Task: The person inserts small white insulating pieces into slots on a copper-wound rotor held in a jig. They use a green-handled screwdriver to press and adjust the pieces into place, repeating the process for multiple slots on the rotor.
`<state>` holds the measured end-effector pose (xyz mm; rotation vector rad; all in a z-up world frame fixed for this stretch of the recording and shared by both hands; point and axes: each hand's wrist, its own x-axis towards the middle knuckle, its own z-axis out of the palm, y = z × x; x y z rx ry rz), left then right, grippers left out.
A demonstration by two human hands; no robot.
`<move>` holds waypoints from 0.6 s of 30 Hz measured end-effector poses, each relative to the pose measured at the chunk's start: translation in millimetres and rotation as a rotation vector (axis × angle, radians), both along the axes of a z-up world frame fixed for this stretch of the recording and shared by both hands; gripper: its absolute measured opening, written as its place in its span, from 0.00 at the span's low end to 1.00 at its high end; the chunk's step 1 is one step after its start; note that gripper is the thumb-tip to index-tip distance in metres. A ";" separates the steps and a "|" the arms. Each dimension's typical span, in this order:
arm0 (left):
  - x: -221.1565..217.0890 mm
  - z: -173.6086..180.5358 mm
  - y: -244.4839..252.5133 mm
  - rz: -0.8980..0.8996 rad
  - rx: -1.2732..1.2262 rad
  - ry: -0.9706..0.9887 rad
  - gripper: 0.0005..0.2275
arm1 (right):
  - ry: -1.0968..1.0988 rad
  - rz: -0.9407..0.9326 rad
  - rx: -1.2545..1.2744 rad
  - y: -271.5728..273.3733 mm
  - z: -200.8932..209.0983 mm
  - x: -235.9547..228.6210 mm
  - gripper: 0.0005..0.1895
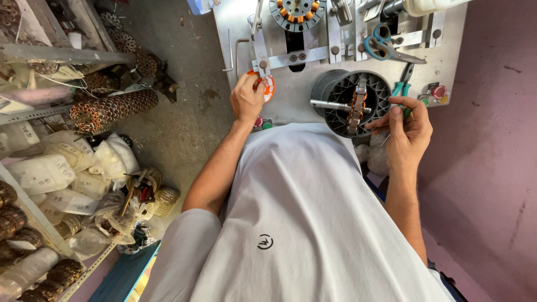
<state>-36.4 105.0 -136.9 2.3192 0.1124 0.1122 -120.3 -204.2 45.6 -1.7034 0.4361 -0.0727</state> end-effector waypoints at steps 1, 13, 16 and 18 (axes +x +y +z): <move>1.9 1.4 -0.9 0.008 -0.012 -0.003 0.08 | 0.001 0.000 0.011 0.3 0.4 1.7 0.07; -3.6 16.8 5.8 0.008 -0.084 0.083 0.04 | -0.011 0.026 0.017 1.0 3.3 3.9 0.07; -9.6 43.9 10.1 -0.018 -0.210 0.062 0.04 | -0.071 0.068 -0.052 8.6 17.2 2.7 0.06; -14.4 74.7 5.4 -0.096 -0.309 0.012 0.04 | -0.128 0.145 -0.203 19.7 31.1 3.7 0.05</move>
